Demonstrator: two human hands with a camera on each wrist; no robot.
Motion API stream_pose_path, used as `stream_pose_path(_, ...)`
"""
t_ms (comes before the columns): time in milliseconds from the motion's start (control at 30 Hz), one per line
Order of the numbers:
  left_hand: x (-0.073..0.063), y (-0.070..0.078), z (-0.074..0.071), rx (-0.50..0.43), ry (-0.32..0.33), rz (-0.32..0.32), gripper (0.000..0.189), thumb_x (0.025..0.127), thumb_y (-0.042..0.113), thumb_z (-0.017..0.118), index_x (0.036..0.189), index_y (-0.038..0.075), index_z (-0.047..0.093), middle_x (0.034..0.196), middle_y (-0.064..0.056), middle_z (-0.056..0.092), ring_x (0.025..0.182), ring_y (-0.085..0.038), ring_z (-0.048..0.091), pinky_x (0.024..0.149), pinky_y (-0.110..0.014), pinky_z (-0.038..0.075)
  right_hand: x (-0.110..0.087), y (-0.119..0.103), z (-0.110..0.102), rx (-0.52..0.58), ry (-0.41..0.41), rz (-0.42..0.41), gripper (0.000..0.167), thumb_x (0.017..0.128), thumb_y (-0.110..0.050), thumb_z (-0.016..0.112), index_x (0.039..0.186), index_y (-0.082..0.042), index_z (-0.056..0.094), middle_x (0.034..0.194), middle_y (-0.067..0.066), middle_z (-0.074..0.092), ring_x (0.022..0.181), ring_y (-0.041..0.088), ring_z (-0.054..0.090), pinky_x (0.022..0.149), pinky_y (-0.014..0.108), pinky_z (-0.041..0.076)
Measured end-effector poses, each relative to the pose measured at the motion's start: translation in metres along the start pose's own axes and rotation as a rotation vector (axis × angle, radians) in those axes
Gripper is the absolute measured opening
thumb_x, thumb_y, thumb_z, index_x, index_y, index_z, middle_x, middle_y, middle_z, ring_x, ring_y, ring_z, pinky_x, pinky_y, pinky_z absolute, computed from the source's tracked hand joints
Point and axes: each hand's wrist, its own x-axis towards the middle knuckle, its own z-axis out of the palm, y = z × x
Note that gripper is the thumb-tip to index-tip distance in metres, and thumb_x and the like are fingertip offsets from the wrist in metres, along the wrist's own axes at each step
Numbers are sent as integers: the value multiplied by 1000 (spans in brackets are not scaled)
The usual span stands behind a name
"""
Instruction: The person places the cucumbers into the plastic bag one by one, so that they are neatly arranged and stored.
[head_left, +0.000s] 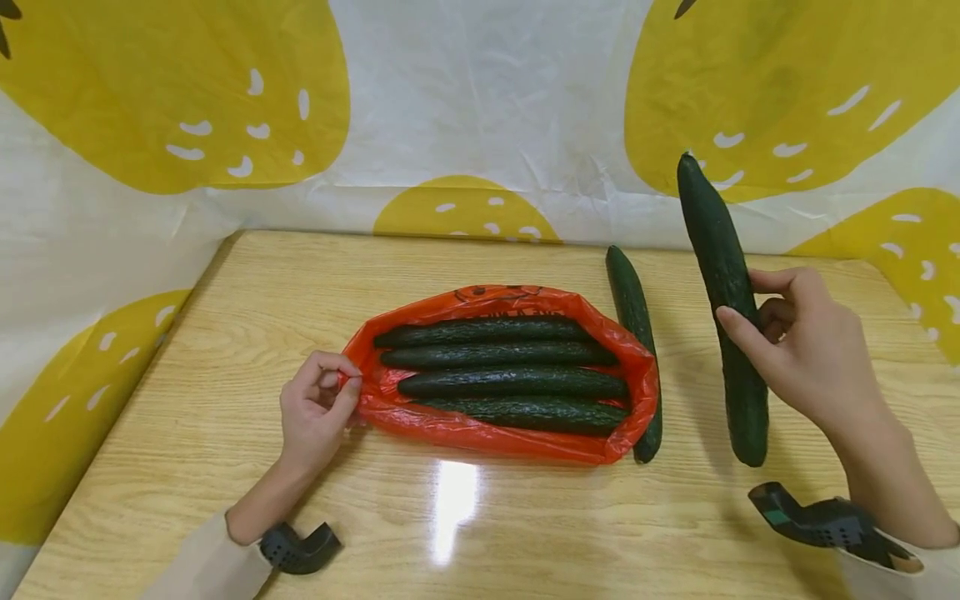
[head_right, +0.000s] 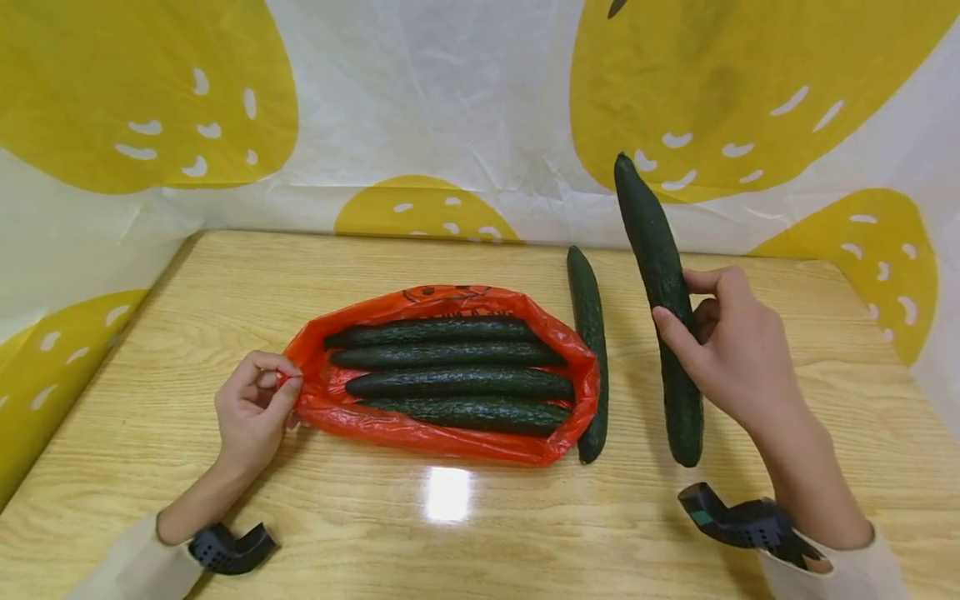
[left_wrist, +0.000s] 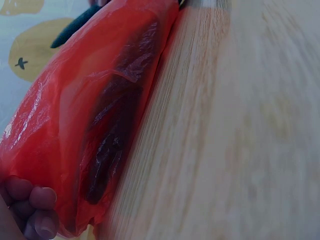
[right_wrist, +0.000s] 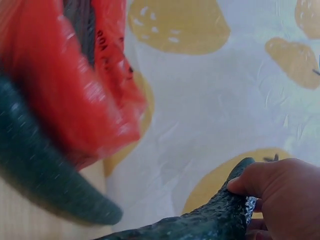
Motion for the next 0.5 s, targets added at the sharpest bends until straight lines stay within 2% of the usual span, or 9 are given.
stream_pose_path(267, 0, 1, 1, 0, -5, -3, 13, 78, -23, 49, 89, -17, 48, 58, -6, 56, 36, -16, 46, 33, -25, 37, 13, -21, -5, -5, 54, -122, 52, 83, -7, 73, 127, 3, 46, 72, 20, 65, 58, -13, 41, 58, 18, 32)
stream_pose_path(400, 1, 2, 2, -8, -8, -6, 12, 79, -23, 48, 89, -17, 48, 58, -7, 55, 35, -16, 47, 33, -25, 39, 19, -31, -5, 1, 80, -184, 53, 82, -5, 73, 127, 3, 46, 73, 19, 66, 60, -13, 40, 57, 16, 31)
stream_pose_path(500, 1, 3, 2, -6, -7, -8, 12, 79, -23, 48, 89, -17, 48, 58, -7, 55, 36, -16, 47, 33, -25, 39, 24, -39, -5, 17, 91, -228, 54, 81, -3, 73, 127, 3, 46, 79, 16, 66, 62, -11, 41, 57, 15, 31)
